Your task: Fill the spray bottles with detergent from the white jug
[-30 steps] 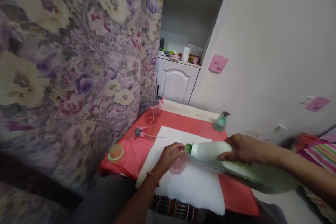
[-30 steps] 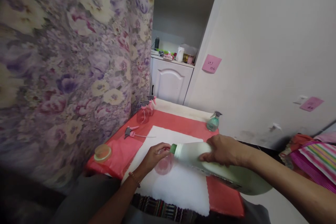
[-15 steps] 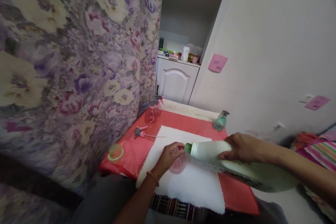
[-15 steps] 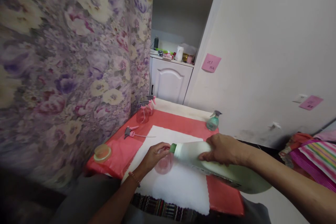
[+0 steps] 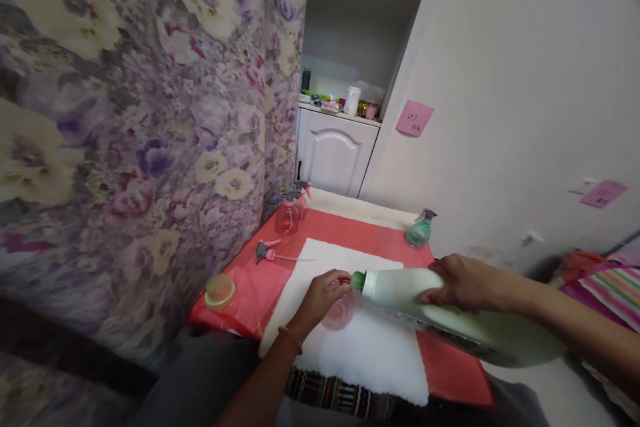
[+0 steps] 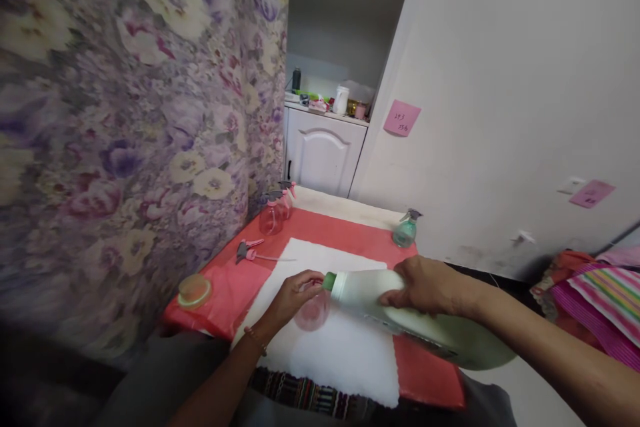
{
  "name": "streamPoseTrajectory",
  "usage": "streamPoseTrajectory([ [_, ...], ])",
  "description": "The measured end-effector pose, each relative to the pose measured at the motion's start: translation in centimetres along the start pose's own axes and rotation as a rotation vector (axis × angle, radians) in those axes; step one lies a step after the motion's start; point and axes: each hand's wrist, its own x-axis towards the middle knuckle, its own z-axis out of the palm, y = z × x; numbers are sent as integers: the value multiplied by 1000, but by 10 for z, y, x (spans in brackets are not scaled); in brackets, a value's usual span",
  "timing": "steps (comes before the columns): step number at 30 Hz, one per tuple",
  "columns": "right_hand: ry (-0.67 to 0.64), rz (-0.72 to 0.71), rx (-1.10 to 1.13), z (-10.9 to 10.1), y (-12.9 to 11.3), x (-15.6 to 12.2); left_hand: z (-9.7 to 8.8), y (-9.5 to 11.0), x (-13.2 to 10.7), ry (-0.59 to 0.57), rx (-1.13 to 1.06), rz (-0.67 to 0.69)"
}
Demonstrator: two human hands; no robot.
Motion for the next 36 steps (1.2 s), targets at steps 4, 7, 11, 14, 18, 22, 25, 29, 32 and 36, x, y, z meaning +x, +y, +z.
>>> streamPoseTrajectory([
  [4,-29,-22,104,12,14,3,0,1,-1,1,-11,0],
  [7,-24,-34,178,20,22,4,-1,1,-1,9,-13,-6],
  [11,-10,-30,227,28,25,2,-1,-1,-1,33,-5,-20],
  [14,2,-34,285,34,26,1,0,-2,0,48,2,-33],
  [18,56,-61,449,41,34,5,1,3,-1,56,14,-57],
  [22,180,-132,630,46,48,21,1,8,-3,69,40,-81],
  [25,386,-148,712,53,56,44,0,8,-3,83,52,-94],
  [29,640,-116,784,72,57,84,-1,4,-3,109,66,-94],
  [32,739,-129,809,89,51,114,-2,0,-3,115,76,-106],
  [36,833,-126,837,114,44,142,-3,-5,-3,117,107,-94],
])
